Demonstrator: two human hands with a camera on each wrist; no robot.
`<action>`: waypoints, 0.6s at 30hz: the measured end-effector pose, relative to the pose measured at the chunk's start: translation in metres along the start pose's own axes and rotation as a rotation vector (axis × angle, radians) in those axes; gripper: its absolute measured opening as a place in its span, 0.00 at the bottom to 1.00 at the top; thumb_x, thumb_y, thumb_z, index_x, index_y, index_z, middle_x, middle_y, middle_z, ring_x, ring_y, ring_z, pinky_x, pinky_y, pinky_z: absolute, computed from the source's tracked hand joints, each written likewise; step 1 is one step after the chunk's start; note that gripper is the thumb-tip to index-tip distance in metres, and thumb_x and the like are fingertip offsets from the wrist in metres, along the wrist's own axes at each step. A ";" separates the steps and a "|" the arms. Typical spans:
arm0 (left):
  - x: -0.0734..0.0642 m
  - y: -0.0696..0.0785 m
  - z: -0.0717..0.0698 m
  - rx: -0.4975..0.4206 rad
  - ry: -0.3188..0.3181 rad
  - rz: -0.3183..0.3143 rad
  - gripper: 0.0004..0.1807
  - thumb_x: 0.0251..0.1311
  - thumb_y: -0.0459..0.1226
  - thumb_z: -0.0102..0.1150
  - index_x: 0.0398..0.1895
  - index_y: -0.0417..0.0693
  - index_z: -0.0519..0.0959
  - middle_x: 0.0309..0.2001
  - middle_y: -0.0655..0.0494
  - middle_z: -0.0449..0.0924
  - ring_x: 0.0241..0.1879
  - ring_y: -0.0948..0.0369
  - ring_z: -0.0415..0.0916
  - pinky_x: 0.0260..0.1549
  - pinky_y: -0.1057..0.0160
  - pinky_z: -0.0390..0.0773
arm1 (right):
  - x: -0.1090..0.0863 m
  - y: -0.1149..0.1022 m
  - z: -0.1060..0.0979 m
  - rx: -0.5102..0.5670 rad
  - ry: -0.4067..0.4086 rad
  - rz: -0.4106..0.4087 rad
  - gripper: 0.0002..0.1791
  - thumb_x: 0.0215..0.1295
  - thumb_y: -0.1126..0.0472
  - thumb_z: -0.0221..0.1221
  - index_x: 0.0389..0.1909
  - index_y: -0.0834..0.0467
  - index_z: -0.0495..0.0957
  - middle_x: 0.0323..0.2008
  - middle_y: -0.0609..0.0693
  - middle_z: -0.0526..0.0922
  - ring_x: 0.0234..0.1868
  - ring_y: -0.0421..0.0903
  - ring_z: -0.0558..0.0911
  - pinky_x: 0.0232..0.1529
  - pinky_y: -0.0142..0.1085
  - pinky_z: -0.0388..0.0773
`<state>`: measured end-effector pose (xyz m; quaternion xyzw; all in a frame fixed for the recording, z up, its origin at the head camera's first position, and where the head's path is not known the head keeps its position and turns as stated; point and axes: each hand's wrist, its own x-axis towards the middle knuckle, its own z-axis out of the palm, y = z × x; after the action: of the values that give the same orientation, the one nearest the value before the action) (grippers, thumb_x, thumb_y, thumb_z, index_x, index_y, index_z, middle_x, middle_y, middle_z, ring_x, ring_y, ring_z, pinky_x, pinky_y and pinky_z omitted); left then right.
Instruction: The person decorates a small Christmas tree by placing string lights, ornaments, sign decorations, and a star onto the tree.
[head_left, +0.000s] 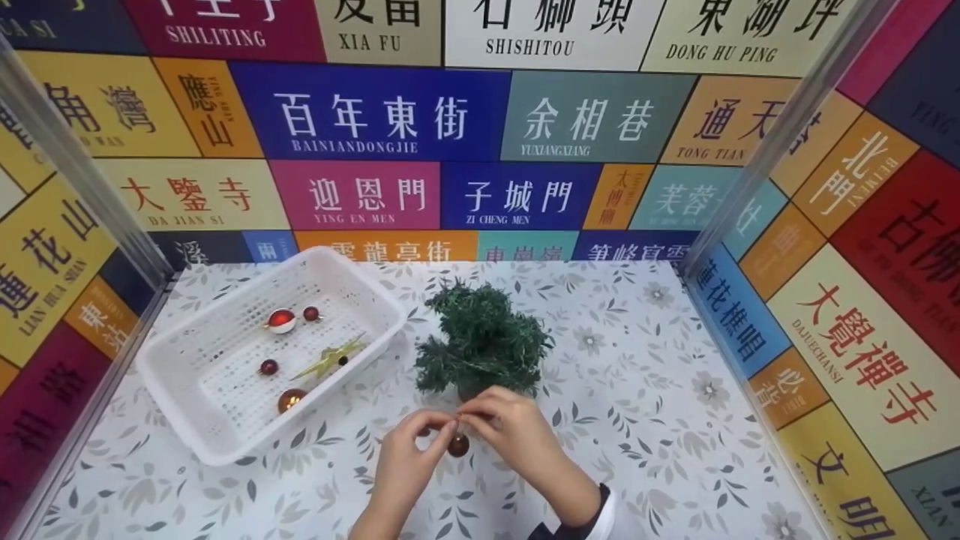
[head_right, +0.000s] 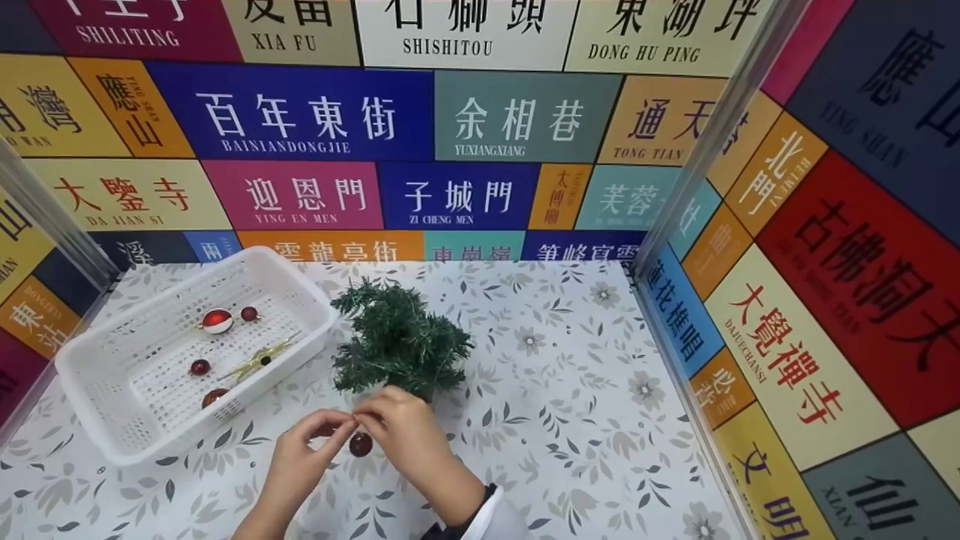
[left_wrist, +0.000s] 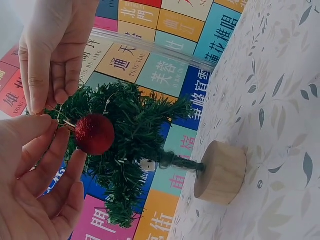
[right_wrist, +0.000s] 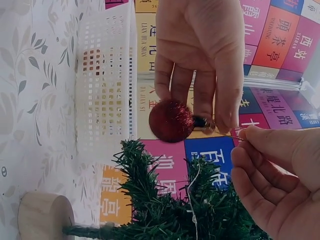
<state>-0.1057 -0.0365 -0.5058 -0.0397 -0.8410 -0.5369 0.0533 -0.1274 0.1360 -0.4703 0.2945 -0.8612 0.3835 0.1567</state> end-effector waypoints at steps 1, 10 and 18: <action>0.000 0.000 0.000 -0.003 0.007 -0.006 0.07 0.68 0.41 0.67 0.40 0.48 0.87 0.38 0.58 0.88 0.40 0.61 0.84 0.44 0.65 0.82 | 0.000 0.001 0.001 -0.011 0.003 0.001 0.03 0.63 0.68 0.70 0.37 0.62 0.90 0.34 0.52 0.88 0.32 0.46 0.87 0.36 0.29 0.86; 0.017 -0.014 -0.004 0.062 0.132 0.085 0.03 0.68 0.38 0.67 0.38 0.48 0.86 0.37 0.57 0.88 0.39 0.59 0.84 0.44 0.60 0.84 | 0.011 0.009 0.022 -0.186 0.131 -0.090 0.05 0.58 0.72 0.72 0.33 0.61 0.88 0.31 0.50 0.87 0.32 0.43 0.87 0.36 0.26 0.85; 0.043 -0.019 -0.005 0.109 0.183 0.141 0.05 0.69 0.39 0.67 0.38 0.48 0.86 0.37 0.55 0.88 0.39 0.56 0.85 0.46 0.53 0.85 | 0.023 0.009 0.032 -0.224 0.216 -0.035 0.05 0.62 0.71 0.69 0.37 0.61 0.86 0.34 0.52 0.88 0.34 0.46 0.88 0.37 0.32 0.87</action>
<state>-0.1505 -0.0492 -0.5152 -0.0467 -0.8556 -0.4869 0.1695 -0.1518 0.1076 -0.4851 0.2473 -0.8715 0.3115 0.2869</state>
